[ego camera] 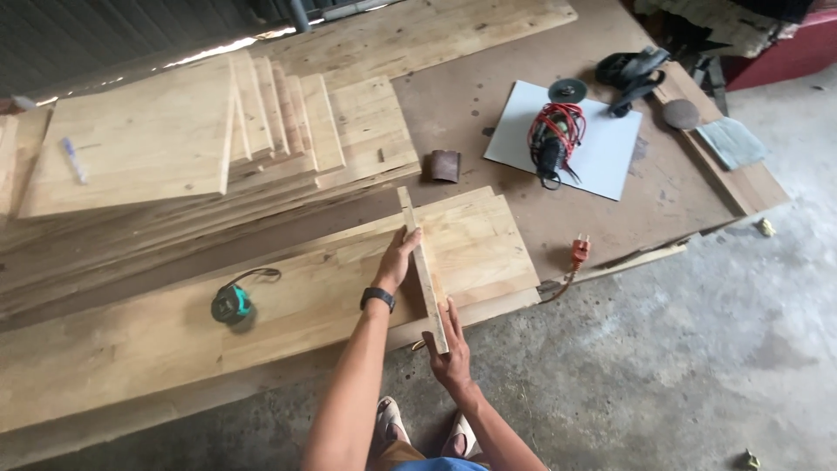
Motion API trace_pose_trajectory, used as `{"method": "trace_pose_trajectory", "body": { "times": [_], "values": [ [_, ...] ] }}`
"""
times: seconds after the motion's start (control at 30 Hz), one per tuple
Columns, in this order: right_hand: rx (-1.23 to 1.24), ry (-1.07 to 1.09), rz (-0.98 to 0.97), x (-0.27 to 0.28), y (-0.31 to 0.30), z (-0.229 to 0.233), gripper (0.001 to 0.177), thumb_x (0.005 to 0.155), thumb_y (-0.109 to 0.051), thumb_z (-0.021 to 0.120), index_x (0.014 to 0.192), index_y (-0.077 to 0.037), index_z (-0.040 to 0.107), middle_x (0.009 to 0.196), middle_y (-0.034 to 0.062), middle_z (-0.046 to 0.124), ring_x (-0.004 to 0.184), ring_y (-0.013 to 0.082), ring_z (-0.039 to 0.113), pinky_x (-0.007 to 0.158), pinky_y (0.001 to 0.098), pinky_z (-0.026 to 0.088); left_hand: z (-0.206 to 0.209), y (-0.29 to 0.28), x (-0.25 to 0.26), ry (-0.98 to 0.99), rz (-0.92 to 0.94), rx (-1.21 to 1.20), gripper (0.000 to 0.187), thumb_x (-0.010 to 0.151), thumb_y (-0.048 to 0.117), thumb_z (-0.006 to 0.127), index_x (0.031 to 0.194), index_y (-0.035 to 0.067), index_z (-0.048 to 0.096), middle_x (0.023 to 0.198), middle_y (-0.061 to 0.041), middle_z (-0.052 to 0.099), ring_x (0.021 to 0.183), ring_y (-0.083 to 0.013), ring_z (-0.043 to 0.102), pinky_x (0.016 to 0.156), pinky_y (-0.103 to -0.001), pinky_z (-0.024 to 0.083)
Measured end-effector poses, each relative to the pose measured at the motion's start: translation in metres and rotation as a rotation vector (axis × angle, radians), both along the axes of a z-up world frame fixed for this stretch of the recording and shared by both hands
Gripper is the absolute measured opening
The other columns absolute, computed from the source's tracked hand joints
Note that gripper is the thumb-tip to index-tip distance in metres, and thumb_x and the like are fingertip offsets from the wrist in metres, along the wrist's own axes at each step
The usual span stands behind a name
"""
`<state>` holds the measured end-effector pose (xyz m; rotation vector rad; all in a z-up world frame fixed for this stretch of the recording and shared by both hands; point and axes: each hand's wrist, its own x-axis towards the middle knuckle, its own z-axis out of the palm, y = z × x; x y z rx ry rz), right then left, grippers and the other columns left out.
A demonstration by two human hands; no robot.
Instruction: The person measures the length of a wooden plank using a tape measure. They then pick up a smaller piece of wood, inspect it, and place it on the workbench before measuring the plank again.
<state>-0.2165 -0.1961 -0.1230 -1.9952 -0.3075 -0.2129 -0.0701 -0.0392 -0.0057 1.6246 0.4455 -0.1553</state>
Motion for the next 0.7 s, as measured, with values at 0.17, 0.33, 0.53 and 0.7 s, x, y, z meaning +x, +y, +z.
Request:
{"method": "trace_pose_trajectory", "body": {
  "times": [0.17,0.33,0.53,0.7],
  "values": [
    [-0.007,0.0,-0.011,-0.002,-0.003,0.011,0.062,0.101,-0.044,0.055,0.156,-0.019,0.041,0.165,0.0101,0.038,0.148,0.0321,0.044,0.101,0.0487,0.056,-0.029,0.007,0.01,-0.018,0.015,-0.094,0.07,0.086,0.054,0.06,0.139,0.01,0.057,0.142,-0.008,0.065,0.132,-0.0218,0.058,0.116,-0.033,0.035],
    [-0.218,0.019,-0.034,-0.007,-0.011,0.033,0.078,0.09,-0.051,0.065,0.157,-0.023,0.039,0.169,0.0093,0.031,0.143,0.0302,0.046,0.108,0.057,0.039,0.003,0.0,-0.001,-0.015,-0.019,-0.053,0.082,0.081,0.067,0.054,0.142,0.013,0.055,0.145,-0.01,0.062,0.136,-0.027,0.056,0.121,-0.043,0.03],
    [-0.215,0.017,-0.169,0.008,-0.014,0.036,0.032,0.09,-0.036,0.068,0.102,-0.007,0.074,0.089,0.008,0.074,0.078,0.0249,0.069,0.063,0.0423,0.057,-0.009,0.015,-0.016,0.013,-0.043,-0.071,0.113,0.075,0.081,0.043,0.164,0.017,0.019,0.172,-0.006,0.018,0.159,-0.0263,0.017,0.128,-0.047,0.005],
    [-0.809,0.203,-0.242,0.081,0.003,0.06,0.052,0.086,-0.051,0.06,0.079,-0.003,0.08,0.086,0.0215,0.077,0.084,0.0379,0.077,0.081,0.049,0.059,-0.01,0.074,-0.066,0.1,-0.114,0.686,0.062,0.103,0.041,0.049,0.16,0.016,0.04,0.165,-0.009,0.041,0.157,-0.0306,0.026,0.123,-0.066,-0.002]
  ]
}}
